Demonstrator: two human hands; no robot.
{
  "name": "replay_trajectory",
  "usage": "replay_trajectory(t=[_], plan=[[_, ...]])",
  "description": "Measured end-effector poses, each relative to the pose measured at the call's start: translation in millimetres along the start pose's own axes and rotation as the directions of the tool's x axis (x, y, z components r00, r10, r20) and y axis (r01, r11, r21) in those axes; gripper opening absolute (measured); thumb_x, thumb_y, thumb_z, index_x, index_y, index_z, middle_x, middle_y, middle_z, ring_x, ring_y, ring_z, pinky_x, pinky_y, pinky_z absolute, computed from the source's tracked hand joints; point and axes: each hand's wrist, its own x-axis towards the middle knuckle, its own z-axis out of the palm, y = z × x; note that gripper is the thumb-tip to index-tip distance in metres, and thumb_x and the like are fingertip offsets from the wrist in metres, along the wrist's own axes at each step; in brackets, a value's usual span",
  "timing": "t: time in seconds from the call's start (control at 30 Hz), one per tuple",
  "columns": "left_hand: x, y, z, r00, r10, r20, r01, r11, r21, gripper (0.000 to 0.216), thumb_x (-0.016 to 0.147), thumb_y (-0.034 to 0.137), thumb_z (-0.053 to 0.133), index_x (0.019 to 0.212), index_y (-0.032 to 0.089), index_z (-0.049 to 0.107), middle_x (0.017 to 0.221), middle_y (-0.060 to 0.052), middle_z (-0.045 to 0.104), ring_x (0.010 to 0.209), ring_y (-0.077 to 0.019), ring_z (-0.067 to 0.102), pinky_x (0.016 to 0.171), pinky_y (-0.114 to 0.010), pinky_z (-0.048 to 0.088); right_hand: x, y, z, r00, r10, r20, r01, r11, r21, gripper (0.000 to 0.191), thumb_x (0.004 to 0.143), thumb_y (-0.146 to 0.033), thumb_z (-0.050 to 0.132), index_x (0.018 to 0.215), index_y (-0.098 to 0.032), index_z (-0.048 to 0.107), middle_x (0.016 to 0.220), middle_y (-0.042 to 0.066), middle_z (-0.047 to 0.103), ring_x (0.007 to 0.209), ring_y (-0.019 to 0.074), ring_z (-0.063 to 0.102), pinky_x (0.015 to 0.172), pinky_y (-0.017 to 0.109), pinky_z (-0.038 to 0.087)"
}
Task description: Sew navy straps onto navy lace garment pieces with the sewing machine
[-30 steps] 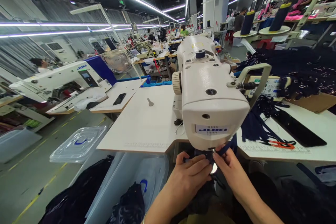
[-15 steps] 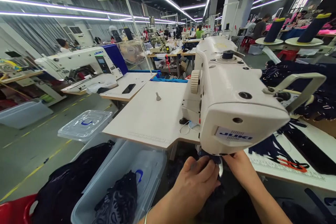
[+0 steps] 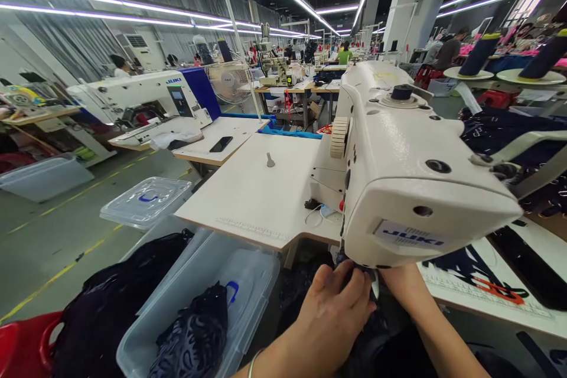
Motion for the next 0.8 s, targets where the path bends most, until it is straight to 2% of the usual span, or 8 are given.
replay_trajectory(t=[0.27,0.53,0.67,0.8], plan=[[0.5,3.1,0.0,1.000,-0.020,-0.006,0.020,0.998,0.055,0.031,0.099,0.029,0.047,0.127,0.019,0.056,0.120,-0.003,0.059,0.121,-0.0194,0.047,0.103,-0.035,0.023,6.3,1.7,7.3,0.996,-0.094,-0.007,0.094,0.996,-0.008,0.023,0.077,-0.029,0.050,0.083,-0.025,0.072,0.094,0.008,0.076,0.106,0.0303,0.063,0.092,0.045,0.050],[1.7,3.6,-0.2,0.999,-0.037,-0.008,0.038,0.997,0.061,0.033,0.100,0.032,0.044,0.128,0.018,0.055,0.121,-0.002,0.059,0.120,-0.0184,0.045,0.101,-0.035,0.024,9.1,7.0,1.9,0.993,-0.103,0.062,0.104,0.995,-0.002,0.019,0.069,-0.025,0.052,0.072,-0.026,0.071,0.090,0.007,0.076,0.110,0.0311,0.061,0.091,0.044,0.052],[2.4,3.8,-0.6,1.000,-0.023,-0.019,0.025,0.997,0.075,0.031,0.100,0.031,0.044,0.125,0.018,0.057,0.120,-0.003,0.059,0.119,-0.0186,0.046,0.102,-0.035,0.023,8.6,8.4,0.0,0.995,-0.053,0.088,0.054,0.998,-0.009,0.025,0.069,-0.024,0.051,0.082,-0.027,0.072,0.093,0.005,0.076,0.111,0.0305,0.060,0.091,0.044,0.052],[1.9,3.7,-0.7,0.999,-0.036,-0.011,0.036,0.997,0.068,0.031,0.100,0.032,0.044,0.126,0.020,0.057,0.119,-0.002,0.060,0.117,-0.0179,0.047,0.098,-0.034,0.026,6.4,3.7,2.5,0.995,-0.001,0.097,0.002,1.000,-0.015,0.022,0.082,-0.029,0.053,0.094,-0.026,0.072,0.097,0.006,0.074,0.104,0.0303,0.063,0.090,0.044,0.052]])
